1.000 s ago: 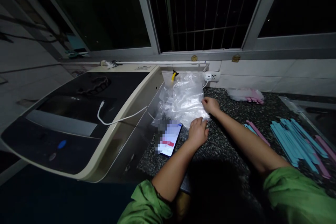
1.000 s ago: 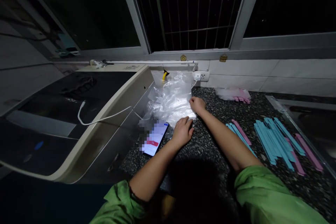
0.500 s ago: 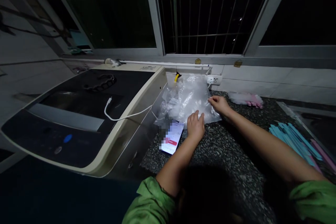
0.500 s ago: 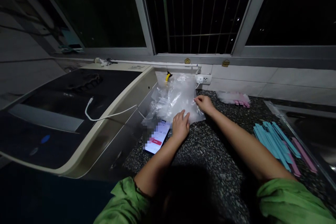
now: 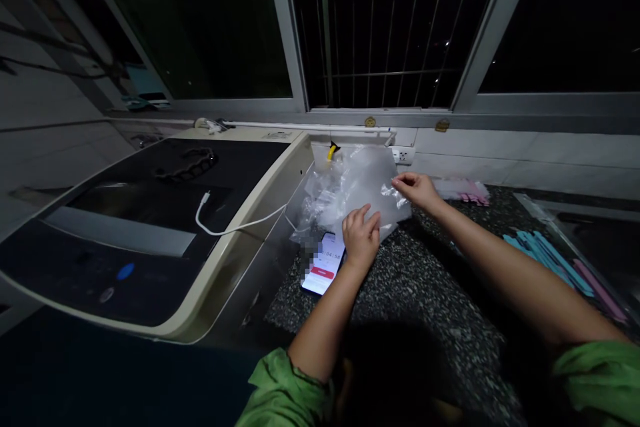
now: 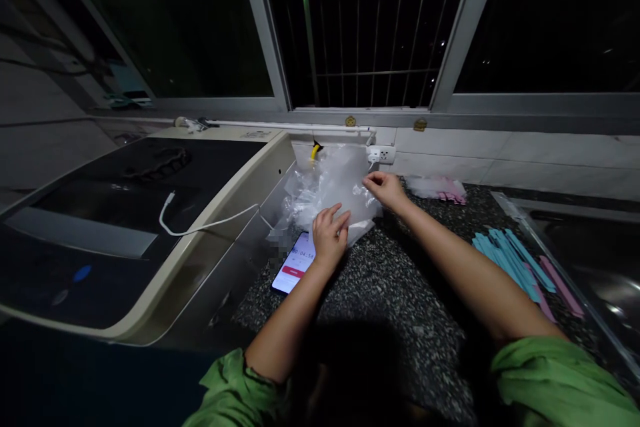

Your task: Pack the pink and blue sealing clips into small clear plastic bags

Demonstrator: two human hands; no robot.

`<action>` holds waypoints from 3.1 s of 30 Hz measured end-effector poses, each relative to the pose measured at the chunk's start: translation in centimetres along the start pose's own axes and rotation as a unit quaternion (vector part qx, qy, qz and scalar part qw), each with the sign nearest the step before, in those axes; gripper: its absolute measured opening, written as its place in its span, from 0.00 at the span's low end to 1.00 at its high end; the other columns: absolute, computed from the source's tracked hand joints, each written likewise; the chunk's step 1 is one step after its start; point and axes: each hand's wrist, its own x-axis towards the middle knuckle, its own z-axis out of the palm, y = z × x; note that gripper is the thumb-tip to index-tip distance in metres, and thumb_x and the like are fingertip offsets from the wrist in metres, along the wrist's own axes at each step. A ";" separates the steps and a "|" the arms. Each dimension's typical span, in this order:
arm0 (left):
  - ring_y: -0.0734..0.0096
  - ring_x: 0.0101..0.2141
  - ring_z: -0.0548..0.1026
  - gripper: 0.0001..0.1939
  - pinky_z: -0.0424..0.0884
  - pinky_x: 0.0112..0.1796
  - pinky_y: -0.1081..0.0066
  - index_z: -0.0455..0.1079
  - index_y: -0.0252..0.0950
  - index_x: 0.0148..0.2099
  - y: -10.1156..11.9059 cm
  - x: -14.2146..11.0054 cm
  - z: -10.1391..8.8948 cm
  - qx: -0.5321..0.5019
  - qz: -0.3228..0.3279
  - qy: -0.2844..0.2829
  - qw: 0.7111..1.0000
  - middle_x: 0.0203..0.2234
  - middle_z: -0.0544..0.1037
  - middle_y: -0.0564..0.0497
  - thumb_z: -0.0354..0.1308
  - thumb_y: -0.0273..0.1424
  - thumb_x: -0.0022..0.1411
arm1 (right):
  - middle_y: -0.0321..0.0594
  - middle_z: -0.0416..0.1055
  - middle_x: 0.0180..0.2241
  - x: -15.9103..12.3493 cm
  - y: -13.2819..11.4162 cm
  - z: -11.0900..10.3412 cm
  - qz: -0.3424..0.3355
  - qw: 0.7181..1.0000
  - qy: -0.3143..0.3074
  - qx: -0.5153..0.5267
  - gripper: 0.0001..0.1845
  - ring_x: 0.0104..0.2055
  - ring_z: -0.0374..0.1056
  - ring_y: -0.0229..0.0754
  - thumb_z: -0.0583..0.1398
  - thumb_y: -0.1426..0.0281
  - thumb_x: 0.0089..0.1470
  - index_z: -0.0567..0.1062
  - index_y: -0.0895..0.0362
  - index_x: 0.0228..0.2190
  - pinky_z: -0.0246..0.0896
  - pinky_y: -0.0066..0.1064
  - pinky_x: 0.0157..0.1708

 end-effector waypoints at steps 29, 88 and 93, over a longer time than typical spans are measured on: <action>0.70 0.34 0.74 0.10 0.72 0.38 0.68 0.72 0.44 0.37 1.4 -19.9 -7.2 -0.086 0.222 -0.213 0.947 0.30 0.78 0.51 0.49 0.29 0.60 | 0.41 0.75 0.29 -14.7 2.4 -9.6 0.093 0.980 -0.061 -0.164 0.18 0.32 0.67 0.42 0.58 0.55 0.43 0.75 0.57 0.27 0.61 0.33 0.33; 0.73 0.31 0.72 0.09 0.70 0.33 0.73 0.69 0.34 0.42 -0.5 -22.4 -9.8 -0.198 0.214 -0.083 0.953 0.28 0.75 0.47 0.52 0.30 0.60 | 0.44 0.74 0.32 -15.6 5.1 -5.5 -0.076 0.859 -0.226 -0.452 0.11 0.36 0.68 0.43 0.52 0.70 0.53 0.73 0.57 0.30 0.58 0.31 0.35; 0.72 0.32 0.72 0.10 0.71 0.34 0.71 0.69 0.34 0.43 -0.3 -21.8 -10.2 -0.205 0.221 -0.091 0.949 0.29 0.76 0.47 0.52 0.28 0.59 | 0.45 0.74 0.33 -19.5 5.4 -9.5 -0.055 0.868 -0.166 -0.464 0.14 0.37 0.69 0.45 0.50 0.67 0.54 0.74 0.56 0.30 0.61 0.34 0.35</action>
